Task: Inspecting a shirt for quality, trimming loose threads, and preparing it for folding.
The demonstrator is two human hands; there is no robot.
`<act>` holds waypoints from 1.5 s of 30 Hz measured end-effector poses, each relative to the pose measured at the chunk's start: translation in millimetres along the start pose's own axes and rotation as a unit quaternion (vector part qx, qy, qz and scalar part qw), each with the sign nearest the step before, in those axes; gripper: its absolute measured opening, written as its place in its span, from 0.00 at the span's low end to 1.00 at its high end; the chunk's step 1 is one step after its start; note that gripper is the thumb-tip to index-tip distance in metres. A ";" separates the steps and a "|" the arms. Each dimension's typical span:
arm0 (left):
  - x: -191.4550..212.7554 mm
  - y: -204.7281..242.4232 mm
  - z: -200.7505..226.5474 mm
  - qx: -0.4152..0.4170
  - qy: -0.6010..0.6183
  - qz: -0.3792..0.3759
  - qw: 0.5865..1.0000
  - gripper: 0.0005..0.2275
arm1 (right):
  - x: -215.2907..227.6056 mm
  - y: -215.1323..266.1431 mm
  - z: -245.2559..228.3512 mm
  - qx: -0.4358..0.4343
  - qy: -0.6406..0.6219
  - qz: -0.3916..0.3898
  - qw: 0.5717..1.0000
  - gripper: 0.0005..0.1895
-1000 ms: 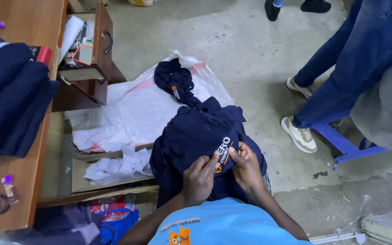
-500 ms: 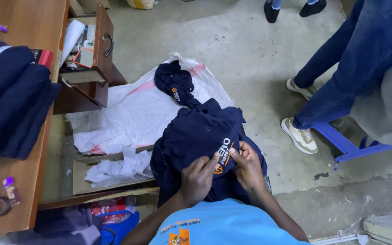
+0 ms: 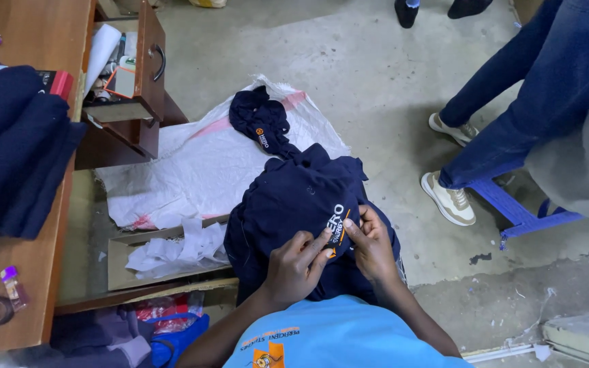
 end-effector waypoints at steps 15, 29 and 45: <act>3.4 -6.2 4.9 0.005 -0.001 -0.022 1.000 0.18 | -2.1 0.7 -3.3 0.026 0.050 -0.002 0.998 0.09; 12.8 -16.3 11.4 0.003 0.068 -0.022 0.997 0.14 | -0.4 1.5 -7.6 0.019 0.036 0.002 0.999 0.08; -11.8 -19.2 -8.9 -0.006 0.012 0.108 0.994 0.12 | 21.1 -6.2 23.3 0.038 -0.028 0.004 0.999 0.10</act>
Point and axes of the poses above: each hand's wrist, its own y-axis away from the middle knuckle, its own x-axis out of the back of the hand, z = x × y, the point moved 3 cm from there along -y, towards the middle knuckle, and after that the axes turned 14 degrees about x, right-handed, at the moved point
